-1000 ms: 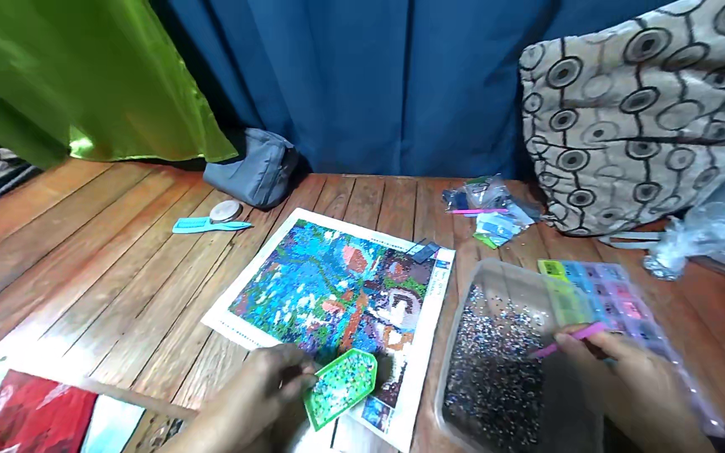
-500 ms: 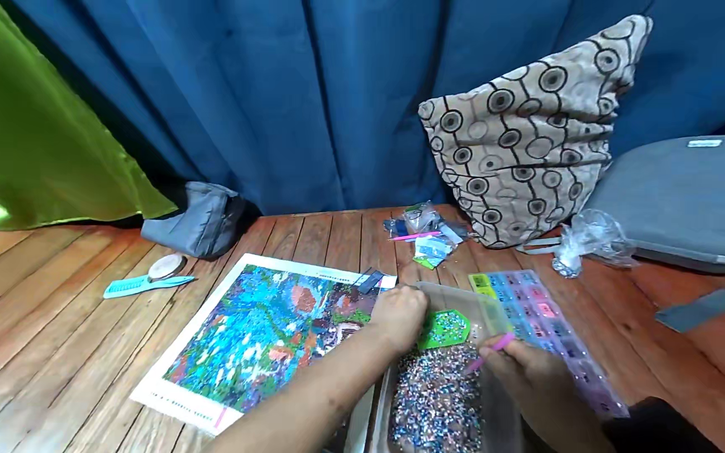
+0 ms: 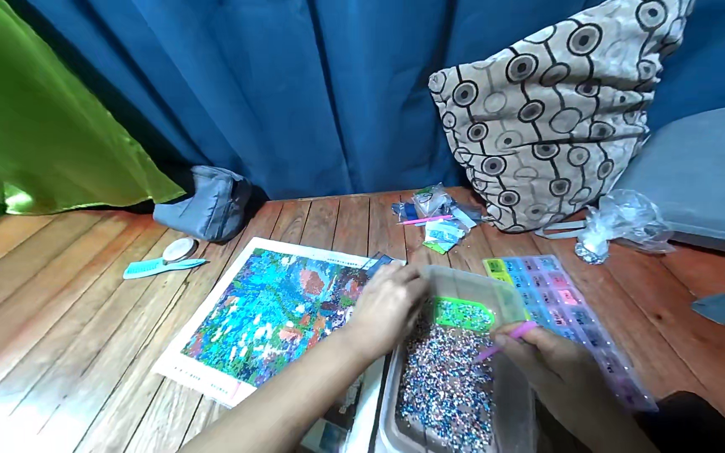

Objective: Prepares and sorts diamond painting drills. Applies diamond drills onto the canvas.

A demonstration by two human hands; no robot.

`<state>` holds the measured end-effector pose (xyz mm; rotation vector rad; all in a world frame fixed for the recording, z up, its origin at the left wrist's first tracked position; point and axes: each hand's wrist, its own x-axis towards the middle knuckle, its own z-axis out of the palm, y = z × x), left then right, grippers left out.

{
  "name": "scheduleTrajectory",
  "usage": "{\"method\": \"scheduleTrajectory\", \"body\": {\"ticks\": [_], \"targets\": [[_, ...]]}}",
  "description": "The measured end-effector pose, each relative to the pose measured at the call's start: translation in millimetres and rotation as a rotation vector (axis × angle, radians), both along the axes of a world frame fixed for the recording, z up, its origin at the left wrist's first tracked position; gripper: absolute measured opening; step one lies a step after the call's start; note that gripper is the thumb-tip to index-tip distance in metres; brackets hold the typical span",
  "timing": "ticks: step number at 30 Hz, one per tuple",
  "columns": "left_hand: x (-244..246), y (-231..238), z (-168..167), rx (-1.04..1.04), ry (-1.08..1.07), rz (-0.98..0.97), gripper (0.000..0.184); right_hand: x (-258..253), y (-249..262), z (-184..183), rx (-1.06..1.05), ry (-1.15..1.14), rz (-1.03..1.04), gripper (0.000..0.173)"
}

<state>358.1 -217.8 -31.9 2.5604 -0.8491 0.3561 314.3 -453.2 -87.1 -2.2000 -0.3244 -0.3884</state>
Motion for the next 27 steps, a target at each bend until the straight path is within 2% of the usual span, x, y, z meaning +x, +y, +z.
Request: {"method": "scheduleTrajectory", "body": {"ticks": [3,6,9,12,15,18,22,27], "targets": [[-66.8,51.8,-26.9,-0.038,0.026,0.144,0.012,3.0,-1.0,-0.8,-0.025,-0.011,-0.002,0.032],[-150.1,78.9,-30.0,0.013,0.380,0.282,0.023,3.9,-0.4,1.4,-0.050,0.018,-0.011,0.031],[-182.1,123.5,-30.9,0.029,0.582,0.574,0.032,2.5,0.5,4.6,-0.058,0.072,-0.026,0.029],[-184.5,189.1,-45.0,0.065,0.679,0.887,0.044,0.3,0.6,12.0,-0.085,0.152,-0.007,0.026],[-176.8,210.6,-45.5,0.050,0.761,1.065,0.057,2.4,-4.0,17.2,-0.122,0.210,0.078,0.025],[-165.5,201.3,-53.5,0.068,0.615,1.095,0.073,2.9,-9.0,20.2,-0.157,0.267,0.119,0.029],[-147.9,212.9,-69.9,0.066,0.505,1.084,0.067,2.1,-9.4,22.8,-0.160,0.313,0.096,0.030],[-126.1,246.8,-67.1,0.038,0.515,0.941,0.064,3.7,-10.0,18.7,-0.172,0.286,0.126,0.031]]}}
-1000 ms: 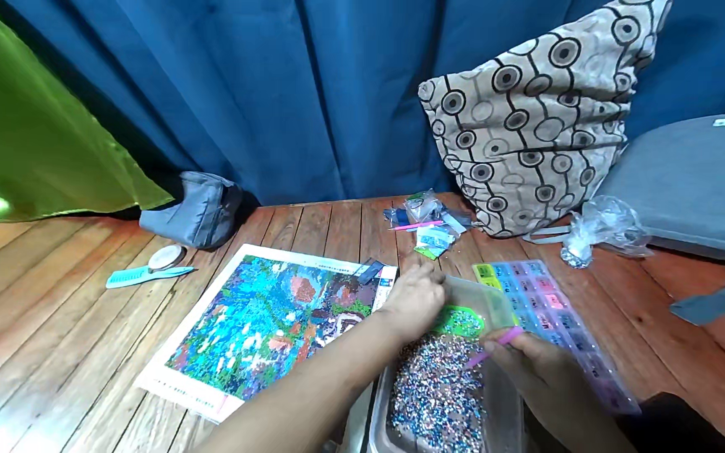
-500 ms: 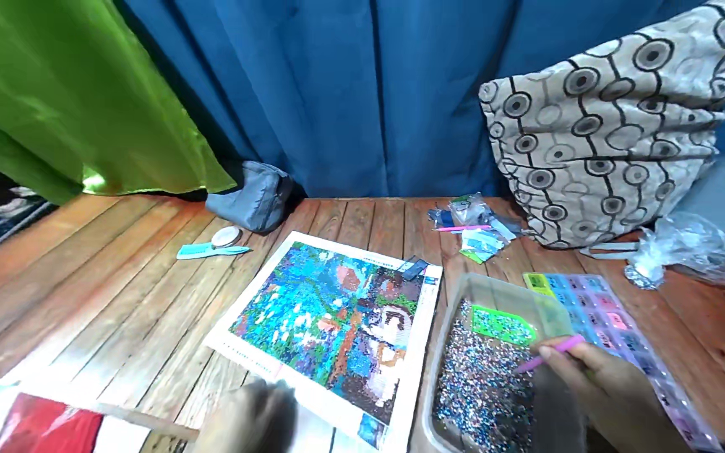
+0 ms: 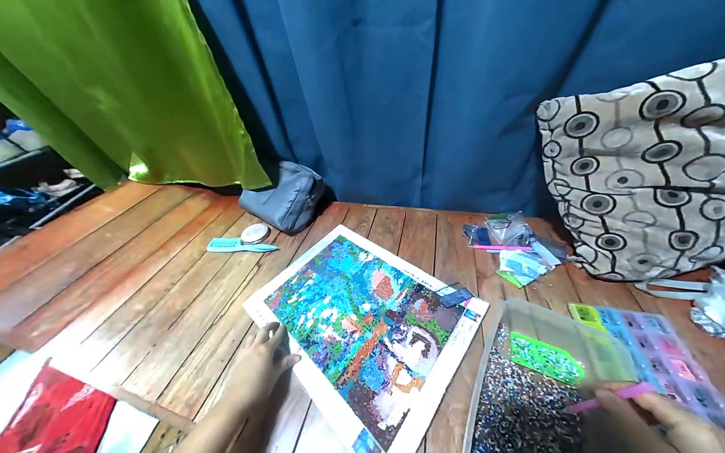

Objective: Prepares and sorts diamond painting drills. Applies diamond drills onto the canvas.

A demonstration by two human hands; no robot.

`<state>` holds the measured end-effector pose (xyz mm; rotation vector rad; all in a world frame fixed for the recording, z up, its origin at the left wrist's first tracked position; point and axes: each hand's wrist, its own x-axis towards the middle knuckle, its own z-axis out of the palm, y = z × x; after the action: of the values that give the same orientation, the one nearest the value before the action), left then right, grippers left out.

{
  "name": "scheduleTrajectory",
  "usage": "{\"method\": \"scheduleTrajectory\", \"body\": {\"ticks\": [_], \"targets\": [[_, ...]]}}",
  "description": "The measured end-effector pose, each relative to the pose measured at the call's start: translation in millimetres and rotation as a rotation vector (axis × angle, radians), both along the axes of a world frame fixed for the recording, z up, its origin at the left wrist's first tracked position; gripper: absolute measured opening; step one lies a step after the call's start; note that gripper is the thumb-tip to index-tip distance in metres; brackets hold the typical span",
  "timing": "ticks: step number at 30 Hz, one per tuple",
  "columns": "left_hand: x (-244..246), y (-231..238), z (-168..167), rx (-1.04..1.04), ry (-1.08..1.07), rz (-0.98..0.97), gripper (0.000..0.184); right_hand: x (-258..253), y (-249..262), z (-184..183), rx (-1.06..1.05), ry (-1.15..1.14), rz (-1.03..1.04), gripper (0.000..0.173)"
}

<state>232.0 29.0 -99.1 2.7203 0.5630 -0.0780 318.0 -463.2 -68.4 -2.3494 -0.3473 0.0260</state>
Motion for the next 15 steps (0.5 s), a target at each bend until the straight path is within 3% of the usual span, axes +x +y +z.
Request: {"method": "scheduleTrajectory", "body": {"ticks": [5,8,11,15], "targets": [[42.1,40.3,15.5,0.010,-0.006,-0.188,0.059,-1.7,1.2,0.9,-0.024,-0.025,-0.002,0.031],[72.1,41.5,39.6,0.055,0.051,-0.155,0.051,-2.2,0.2,-2.7,-0.010,-0.052,0.008,0.032],[93.3,-8.0,67.0,0.083,-0.117,-0.165,0.041,-0.8,-0.8,-2.2,0.003,-0.052,0.009,0.031],[112.7,-92.3,50.1,0.103,-0.435,-0.655,0.025,0.0,-2.7,-1.1,0.006,-0.023,0.019,0.032]]}}
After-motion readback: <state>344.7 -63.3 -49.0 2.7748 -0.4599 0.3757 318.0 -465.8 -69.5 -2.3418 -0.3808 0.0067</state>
